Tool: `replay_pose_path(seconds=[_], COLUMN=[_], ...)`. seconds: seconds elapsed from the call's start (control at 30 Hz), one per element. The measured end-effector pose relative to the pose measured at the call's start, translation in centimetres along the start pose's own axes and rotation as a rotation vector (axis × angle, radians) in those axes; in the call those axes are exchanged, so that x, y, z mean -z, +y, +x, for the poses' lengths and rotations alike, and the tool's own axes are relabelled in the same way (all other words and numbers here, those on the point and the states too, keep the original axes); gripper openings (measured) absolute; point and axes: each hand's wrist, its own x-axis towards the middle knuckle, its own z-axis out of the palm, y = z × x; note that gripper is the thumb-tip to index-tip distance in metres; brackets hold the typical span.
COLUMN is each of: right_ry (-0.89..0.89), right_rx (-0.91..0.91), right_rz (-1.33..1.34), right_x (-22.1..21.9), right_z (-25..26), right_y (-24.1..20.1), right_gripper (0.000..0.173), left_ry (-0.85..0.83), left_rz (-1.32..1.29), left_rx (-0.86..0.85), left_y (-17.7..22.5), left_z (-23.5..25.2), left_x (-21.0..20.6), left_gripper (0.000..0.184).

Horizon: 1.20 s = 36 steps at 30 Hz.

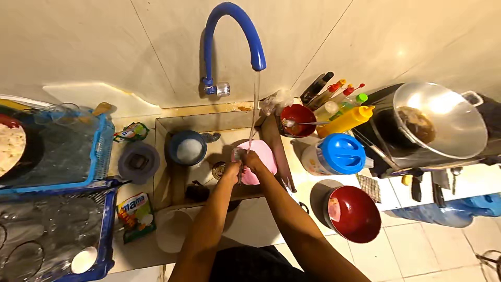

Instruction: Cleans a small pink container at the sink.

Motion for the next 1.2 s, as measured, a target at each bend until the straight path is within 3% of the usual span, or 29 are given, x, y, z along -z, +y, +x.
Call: replay_pose_path(seconds=[0.23,0.37,0.57,0.7,0.77,0.83,0.9,1.07,1.2], right_ry=[0.174,0.011,0.117,-0.084,-0.042,0.031,0.034,-0.263,-0.263], right_rx=[-0.050,0.002,-0.067,-0.040,-0.017,0.023,0.095,0.264,0.426], right_rz=[-0.189,0.048,0.047,0.306,0.171,0.018,0.017,-0.080,-0.284], right_x=[0.6,1.0,1.8,0.9,0.5,0.2,0.1,3.1,5.6], right_z=[-0.1,0.0,1.3,0.1,0.4,1.0,1.0,0.0,-1.2], right_y=[0.6,1.4,1.3,1.0,1.0,0.9,0.9,-0.7,-2.9], right_gripper=[0.034,0.038,0.027,0.027,0.029,0.042,0.045,0.032,0.019], left_ry=[-0.052,-0.095,-0.159,-0.120,-0.109,-0.125,-0.162,-0.265,-0.335], left_rz=[-0.004,0.118,0.121,0.050,0.017,-0.008,-0.012,0.126,0.204], left_rx=[0.023,0.016,-0.005,-0.082,-0.126,-0.160,-0.190,-0.240,-0.377], left_y=[-1.1,-0.8,-1.1,-1.5,-2.3,-3.0,-3.3,-2.8,-2.1], left_z=[0.4,0.6,0.3,0.7,0.9,1.0,1.4,2.0,1.8], left_x=[-0.8,-0.4,-0.8,-0.1,0.1,0.0,0.2,1.1,0.7], left_gripper=[0.026,0.023,0.025,0.024,0.025,0.027,0.031,0.032,0.029])
